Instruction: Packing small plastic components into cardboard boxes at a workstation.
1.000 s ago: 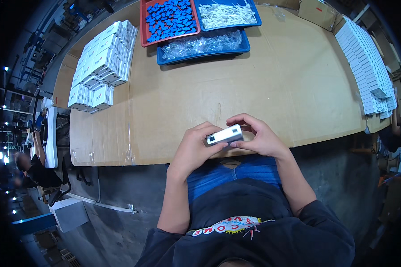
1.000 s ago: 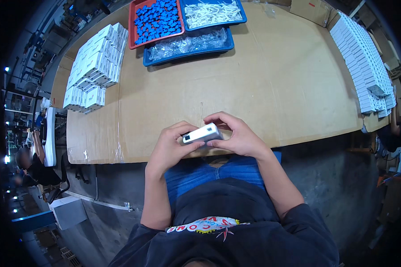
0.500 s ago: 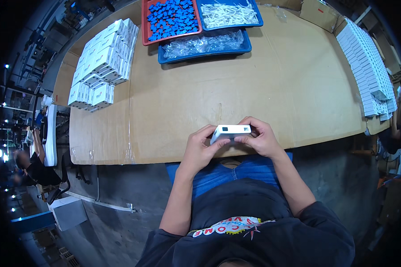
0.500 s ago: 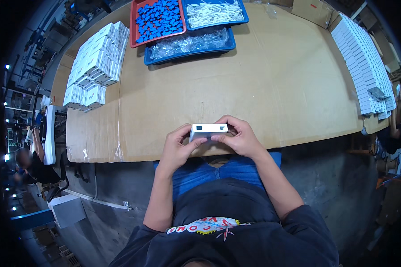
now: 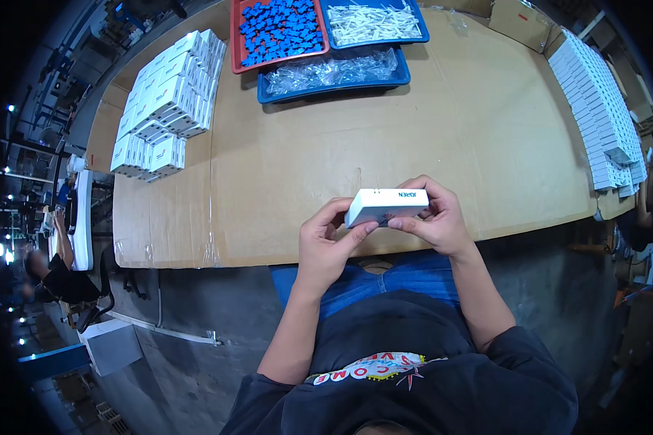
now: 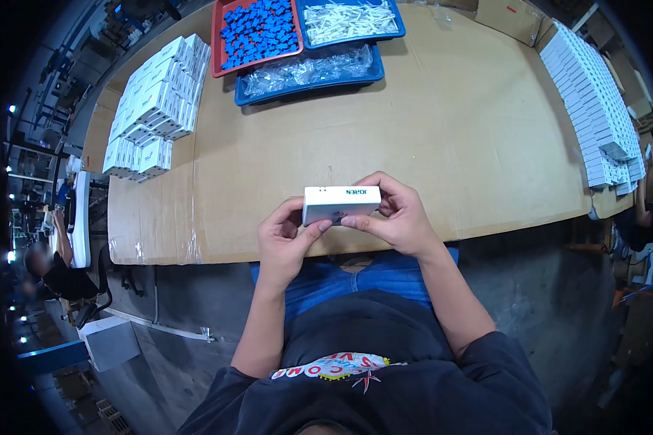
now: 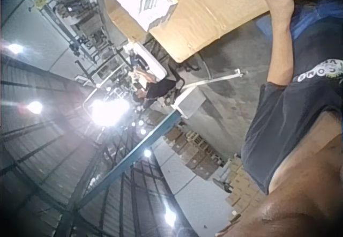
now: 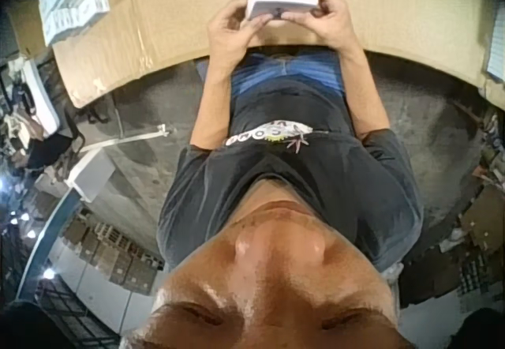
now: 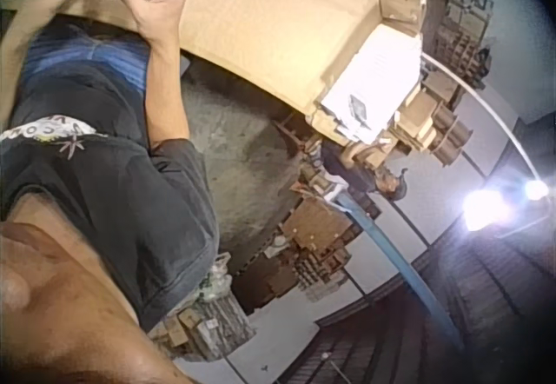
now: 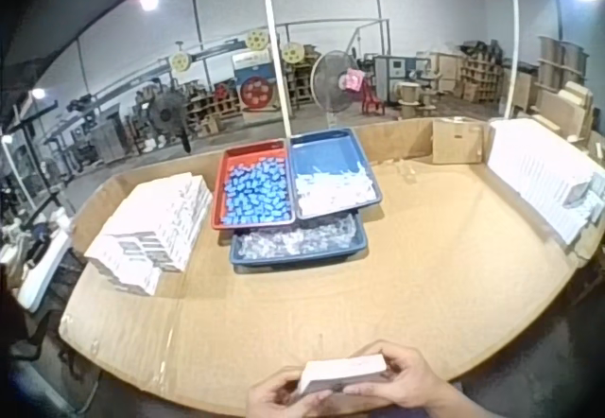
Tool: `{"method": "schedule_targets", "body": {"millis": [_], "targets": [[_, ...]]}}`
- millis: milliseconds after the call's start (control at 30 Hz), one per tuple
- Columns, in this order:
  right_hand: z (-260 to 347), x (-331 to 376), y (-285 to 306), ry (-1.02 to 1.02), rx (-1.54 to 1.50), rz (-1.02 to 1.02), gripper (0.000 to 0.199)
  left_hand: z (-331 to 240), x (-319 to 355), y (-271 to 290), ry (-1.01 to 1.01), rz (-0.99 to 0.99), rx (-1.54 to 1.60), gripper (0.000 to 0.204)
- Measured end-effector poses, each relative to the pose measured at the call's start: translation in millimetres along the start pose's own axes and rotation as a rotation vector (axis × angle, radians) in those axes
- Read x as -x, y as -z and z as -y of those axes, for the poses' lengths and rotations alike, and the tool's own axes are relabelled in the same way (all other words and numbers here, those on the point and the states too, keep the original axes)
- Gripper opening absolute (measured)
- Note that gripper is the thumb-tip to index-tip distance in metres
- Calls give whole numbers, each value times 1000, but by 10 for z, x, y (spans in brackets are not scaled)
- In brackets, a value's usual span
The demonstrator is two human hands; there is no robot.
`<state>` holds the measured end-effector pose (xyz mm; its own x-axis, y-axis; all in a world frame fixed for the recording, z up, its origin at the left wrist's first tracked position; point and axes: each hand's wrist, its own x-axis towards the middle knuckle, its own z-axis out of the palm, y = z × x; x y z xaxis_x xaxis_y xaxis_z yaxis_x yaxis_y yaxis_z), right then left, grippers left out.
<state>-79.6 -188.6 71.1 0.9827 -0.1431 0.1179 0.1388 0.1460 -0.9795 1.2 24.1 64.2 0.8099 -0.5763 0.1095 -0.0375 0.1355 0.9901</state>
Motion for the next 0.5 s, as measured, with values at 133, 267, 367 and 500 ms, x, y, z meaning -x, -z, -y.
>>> {"method": "schedule_targets", "body": {"millis": [133, 267, 367, 500], "targets": [[-209, 45, 27, -118, 31, -43, 31, 192, 20, -24, 146, -39, 126, 28], [-286, 5, 64, -167, -8, -33, 32, 198, -28, 18, 231, -45, 130, 25], [-244, -89, 41, -255, -74, -43, 33, 103, -156, 72, 339, -1, 1, 18], [-227, -123, 81, -332, -95, -139, 25, 21, -236, 67, 503, -30, 131, 28]]}}
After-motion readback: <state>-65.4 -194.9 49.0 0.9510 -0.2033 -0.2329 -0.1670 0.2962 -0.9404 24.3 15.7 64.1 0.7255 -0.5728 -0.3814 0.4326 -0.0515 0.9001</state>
